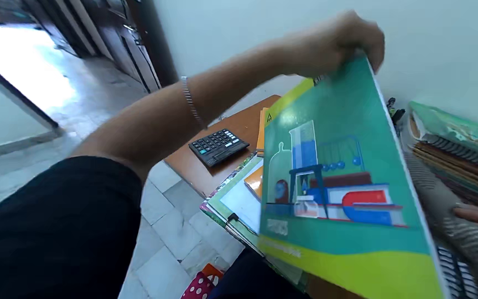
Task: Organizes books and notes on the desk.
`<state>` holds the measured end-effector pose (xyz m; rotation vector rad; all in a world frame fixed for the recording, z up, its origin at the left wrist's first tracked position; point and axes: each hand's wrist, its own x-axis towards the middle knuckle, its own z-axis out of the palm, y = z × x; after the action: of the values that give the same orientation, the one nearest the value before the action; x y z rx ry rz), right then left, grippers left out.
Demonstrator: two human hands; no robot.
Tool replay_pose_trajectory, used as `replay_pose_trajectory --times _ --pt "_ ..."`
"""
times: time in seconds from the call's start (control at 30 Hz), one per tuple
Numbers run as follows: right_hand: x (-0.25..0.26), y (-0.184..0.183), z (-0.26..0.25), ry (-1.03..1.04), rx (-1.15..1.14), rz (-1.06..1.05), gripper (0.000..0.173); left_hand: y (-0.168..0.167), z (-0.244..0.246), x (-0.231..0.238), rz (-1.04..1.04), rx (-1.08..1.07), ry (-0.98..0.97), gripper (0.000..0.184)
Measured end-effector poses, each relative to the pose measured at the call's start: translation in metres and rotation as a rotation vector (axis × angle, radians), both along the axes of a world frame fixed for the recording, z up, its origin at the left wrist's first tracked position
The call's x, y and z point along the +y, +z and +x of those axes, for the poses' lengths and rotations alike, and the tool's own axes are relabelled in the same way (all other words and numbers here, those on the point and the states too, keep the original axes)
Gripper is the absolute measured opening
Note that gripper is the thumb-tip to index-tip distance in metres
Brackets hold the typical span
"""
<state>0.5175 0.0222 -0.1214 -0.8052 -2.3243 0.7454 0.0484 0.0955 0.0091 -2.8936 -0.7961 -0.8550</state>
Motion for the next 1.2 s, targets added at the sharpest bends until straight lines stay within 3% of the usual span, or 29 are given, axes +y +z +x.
replay_pose_trajectory --times 0.13,0.23,0.37,0.53,0.67,0.83,1.03,1.2 --pt "0.006 -0.009 -0.031 0.092 0.075 -0.432 0.066 -0.07 0.066 0.061 -0.061 -0.056 -0.291 0.028" --pt "-0.022 -0.007 -0.068 -0.033 0.145 -0.544 0.033 -0.075 0.113 0.029 -0.12 -0.074 -0.242 0.03" --pt "-0.043 -0.003 -0.083 -0.17 0.26 -0.679 0.034 -0.091 0.136 0.012 -0.156 -0.083 -0.137 0.03" --pt "-0.038 -0.043 -0.075 -0.038 0.414 -0.804 0.035 -0.14 0.147 0.023 -0.27 -0.286 -0.116 0.031" --pt "-0.035 -0.06 -0.072 -0.057 0.492 -0.853 0.034 -0.148 0.152 0.02 -0.449 -0.367 0.135 0.029" --pt "-0.045 -0.064 -0.075 -0.091 0.505 -0.827 0.035 -0.147 0.147 0.015 -0.563 -0.296 0.529 0.043" --pt "-0.049 -0.079 -0.077 -0.069 0.474 -0.805 0.03 -0.141 0.138 0.002 -0.618 -0.263 0.572 0.042" --pt "-0.055 -0.078 -0.084 -0.112 0.46 -0.849 0.035 -0.139 0.138 -0.006 -0.631 -0.588 0.642 0.042"
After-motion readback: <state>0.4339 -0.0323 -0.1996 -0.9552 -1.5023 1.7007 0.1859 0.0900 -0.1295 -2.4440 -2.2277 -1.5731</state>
